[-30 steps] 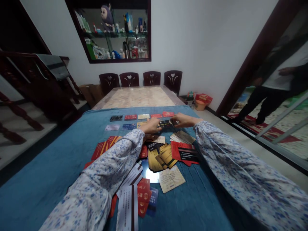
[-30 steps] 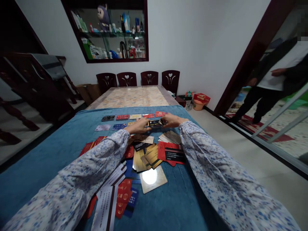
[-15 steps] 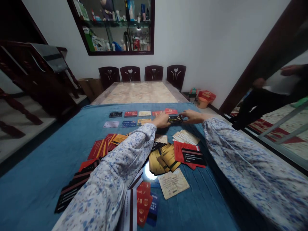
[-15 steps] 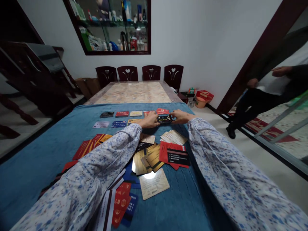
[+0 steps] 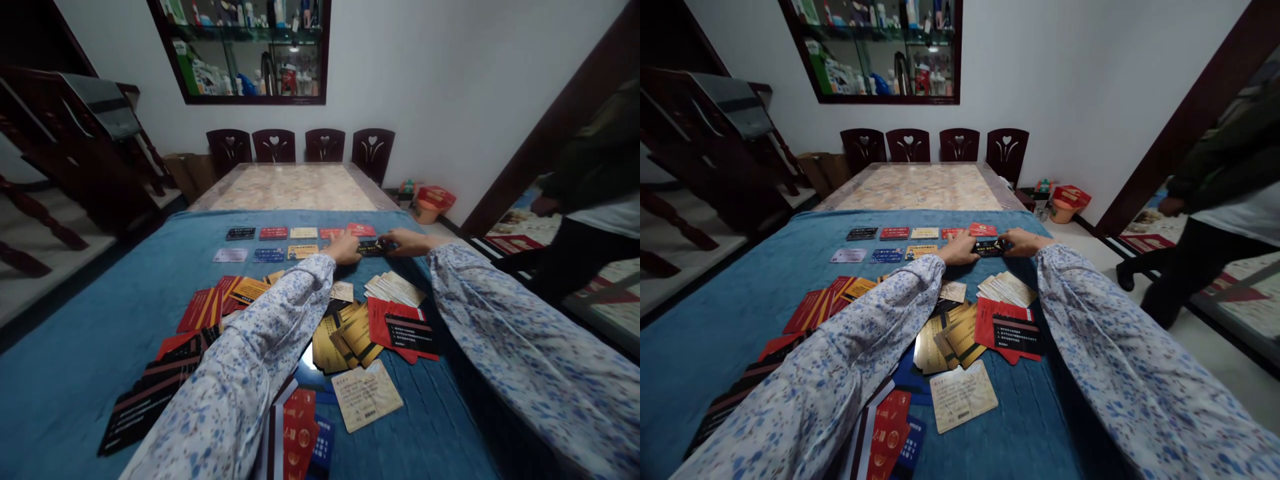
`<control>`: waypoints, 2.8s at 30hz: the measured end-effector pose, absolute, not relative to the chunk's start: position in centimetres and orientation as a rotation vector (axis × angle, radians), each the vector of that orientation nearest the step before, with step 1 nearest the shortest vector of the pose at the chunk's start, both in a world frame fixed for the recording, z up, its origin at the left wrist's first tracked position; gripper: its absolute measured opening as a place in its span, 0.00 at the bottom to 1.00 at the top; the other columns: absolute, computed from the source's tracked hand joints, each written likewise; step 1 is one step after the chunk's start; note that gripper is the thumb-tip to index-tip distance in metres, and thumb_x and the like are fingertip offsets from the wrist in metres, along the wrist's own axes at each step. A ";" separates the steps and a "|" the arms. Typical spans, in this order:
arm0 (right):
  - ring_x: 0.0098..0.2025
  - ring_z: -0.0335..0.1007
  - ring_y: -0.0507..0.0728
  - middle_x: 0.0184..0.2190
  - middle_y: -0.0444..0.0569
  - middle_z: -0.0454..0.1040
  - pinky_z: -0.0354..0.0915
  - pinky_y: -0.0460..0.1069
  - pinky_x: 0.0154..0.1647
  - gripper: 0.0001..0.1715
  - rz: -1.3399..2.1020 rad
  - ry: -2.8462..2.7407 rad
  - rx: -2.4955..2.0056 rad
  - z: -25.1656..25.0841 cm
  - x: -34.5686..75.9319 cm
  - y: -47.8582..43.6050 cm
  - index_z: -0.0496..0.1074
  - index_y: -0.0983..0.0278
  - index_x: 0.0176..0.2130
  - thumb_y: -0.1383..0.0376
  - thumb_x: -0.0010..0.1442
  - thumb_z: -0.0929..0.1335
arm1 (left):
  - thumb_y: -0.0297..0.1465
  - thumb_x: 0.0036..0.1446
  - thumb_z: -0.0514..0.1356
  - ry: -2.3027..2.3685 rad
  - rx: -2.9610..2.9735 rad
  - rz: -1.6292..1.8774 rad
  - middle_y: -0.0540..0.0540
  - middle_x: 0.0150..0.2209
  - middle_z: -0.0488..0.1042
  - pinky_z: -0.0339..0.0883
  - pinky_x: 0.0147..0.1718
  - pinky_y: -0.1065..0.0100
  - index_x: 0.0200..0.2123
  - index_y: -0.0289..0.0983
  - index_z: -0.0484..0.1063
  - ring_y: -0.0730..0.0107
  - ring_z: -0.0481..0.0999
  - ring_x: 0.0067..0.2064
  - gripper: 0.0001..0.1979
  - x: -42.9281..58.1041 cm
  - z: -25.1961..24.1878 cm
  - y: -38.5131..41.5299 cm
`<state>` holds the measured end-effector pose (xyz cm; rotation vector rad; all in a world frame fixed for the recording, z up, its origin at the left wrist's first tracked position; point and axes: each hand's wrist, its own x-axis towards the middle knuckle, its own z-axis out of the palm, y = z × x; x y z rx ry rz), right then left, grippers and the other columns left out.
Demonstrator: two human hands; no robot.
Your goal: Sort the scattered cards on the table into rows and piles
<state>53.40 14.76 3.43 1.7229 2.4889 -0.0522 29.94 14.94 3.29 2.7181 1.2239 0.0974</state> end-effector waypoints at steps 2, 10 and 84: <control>0.44 0.77 0.62 0.45 0.56 0.81 0.67 0.50 0.45 0.26 -0.079 2.477 1.739 3.4 53.3 14.9 0.79 0.64 0.54 0.63 0.56 0.73 | 0.34 0.63 0.61 1.220 2.706 0.102 0.28 0.63 0.67 0.56 0.66 0.34 0.53 0.31 0.77 0.37 0.62 0.67 0.19 30.0 3.2 15.1; 0.40 0.76 0.59 0.39 0.52 0.82 0.66 0.49 0.42 0.17 -0.207 2.449 1.707 3.6 52.7 15.4 0.81 0.63 0.45 0.68 0.53 0.71 | 0.30 0.58 0.63 1.184 2.709 0.069 0.25 0.62 0.69 0.51 0.67 0.31 0.53 0.29 0.78 0.34 0.63 0.67 0.20 30.5 3.6 15.7; 0.53 0.72 0.61 0.50 0.54 0.81 0.63 0.49 0.45 0.16 0.135 2.543 1.820 7.5 42.4 7.7 0.82 0.60 0.46 0.65 0.65 0.66 | 0.31 0.62 0.58 1.325 2.895 0.017 0.35 0.54 0.71 0.56 0.53 0.48 0.45 0.38 0.80 0.45 0.62 0.59 0.12 18.2 6.5 10.3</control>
